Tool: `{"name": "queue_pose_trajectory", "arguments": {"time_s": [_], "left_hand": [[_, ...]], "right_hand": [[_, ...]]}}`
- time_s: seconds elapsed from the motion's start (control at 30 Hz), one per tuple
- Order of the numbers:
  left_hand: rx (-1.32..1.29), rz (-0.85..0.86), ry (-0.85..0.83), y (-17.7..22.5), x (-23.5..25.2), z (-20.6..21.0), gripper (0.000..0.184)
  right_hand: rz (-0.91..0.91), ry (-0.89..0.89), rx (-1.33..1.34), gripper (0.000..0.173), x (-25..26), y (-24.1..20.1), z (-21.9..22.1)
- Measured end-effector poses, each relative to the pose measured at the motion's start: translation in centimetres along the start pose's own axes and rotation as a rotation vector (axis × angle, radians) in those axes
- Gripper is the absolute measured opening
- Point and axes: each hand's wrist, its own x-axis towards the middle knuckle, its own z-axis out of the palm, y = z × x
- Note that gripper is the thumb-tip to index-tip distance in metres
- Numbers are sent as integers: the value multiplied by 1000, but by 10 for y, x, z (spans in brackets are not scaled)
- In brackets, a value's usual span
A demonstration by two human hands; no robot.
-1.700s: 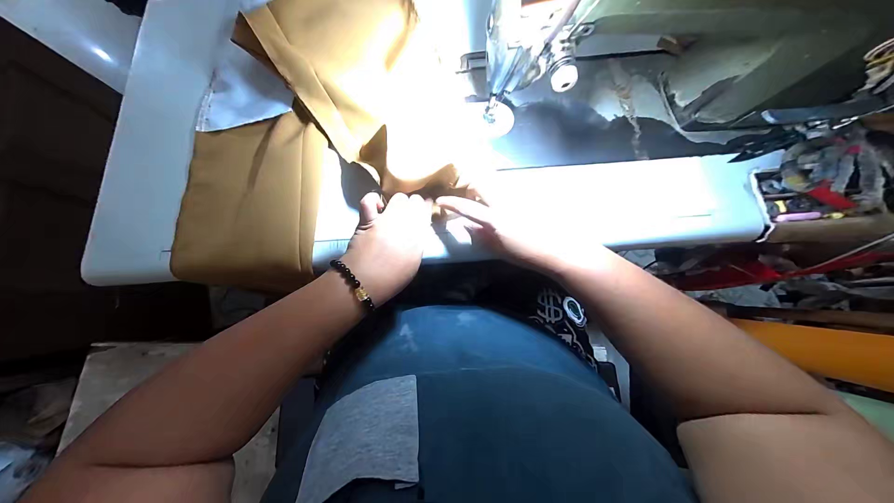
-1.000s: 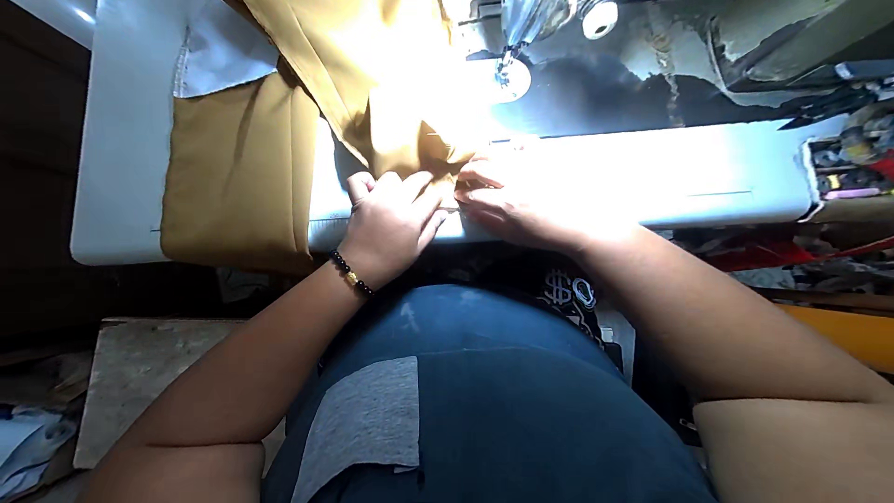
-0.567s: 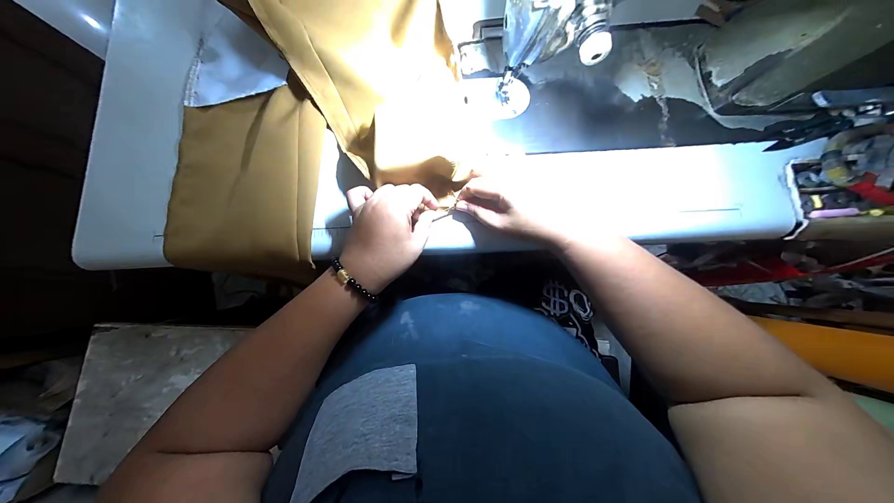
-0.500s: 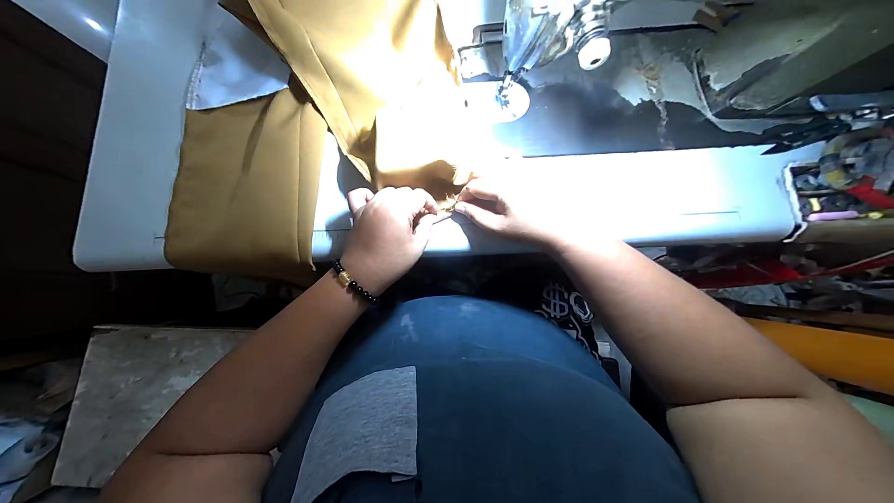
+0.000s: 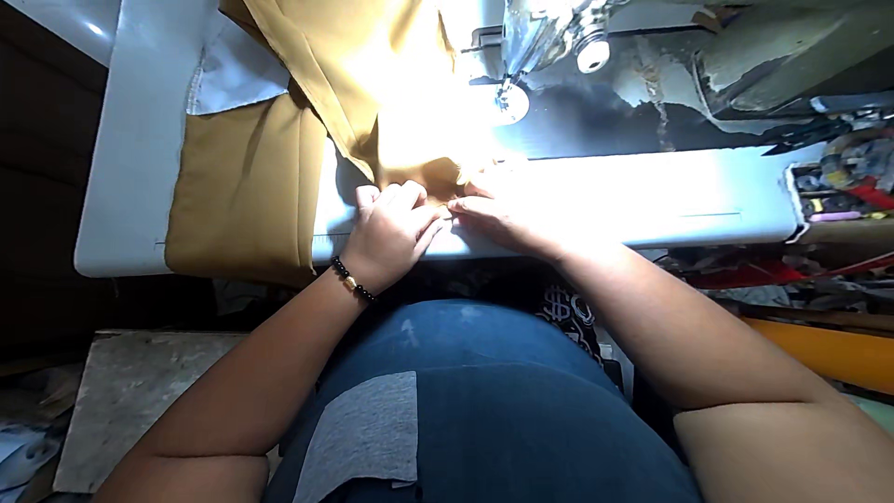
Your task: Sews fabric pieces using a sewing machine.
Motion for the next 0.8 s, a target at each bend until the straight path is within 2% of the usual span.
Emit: {"name": "queue_pose_trajectory", "arguments": {"time_s": [0.1,0.13,0.2,0.27,0.33,0.37,0.53,0.6,0.7,0.8], "left_hand": [[12,38,29,-2,4,0,23],[10,29,17,0,6,-1,23],[-11,-26,-39,3,12,-5,22],[-33,-111,-135,6,18,-9,22],[-64,-201,-243,7,23,-11,32],[-72,-226,-279,8,25,-12,36],[-122,-282,-393,7,34,-17,44],[-147,-286,-388,4,37,-16,40],[-193,-360,-406,5,41,-18,23],[-189,-421,-432,6,44,-20,13]], "right_hand": [[154,-115,282,31,5,3,-10],[228,-173,362,31,9,3,-17],[281,-168,411,23,12,5,-19],[157,-35,253,14,6,6,-7],[36,47,-50,19,0,5,-2],[18,49,-119,21,0,5,-2],[162,25,72,23,4,13,-7],[248,21,93,28,5,18,-12],[332,47,91,35,4,21,-12],[378,81,83,35,5,20,-11]]}}
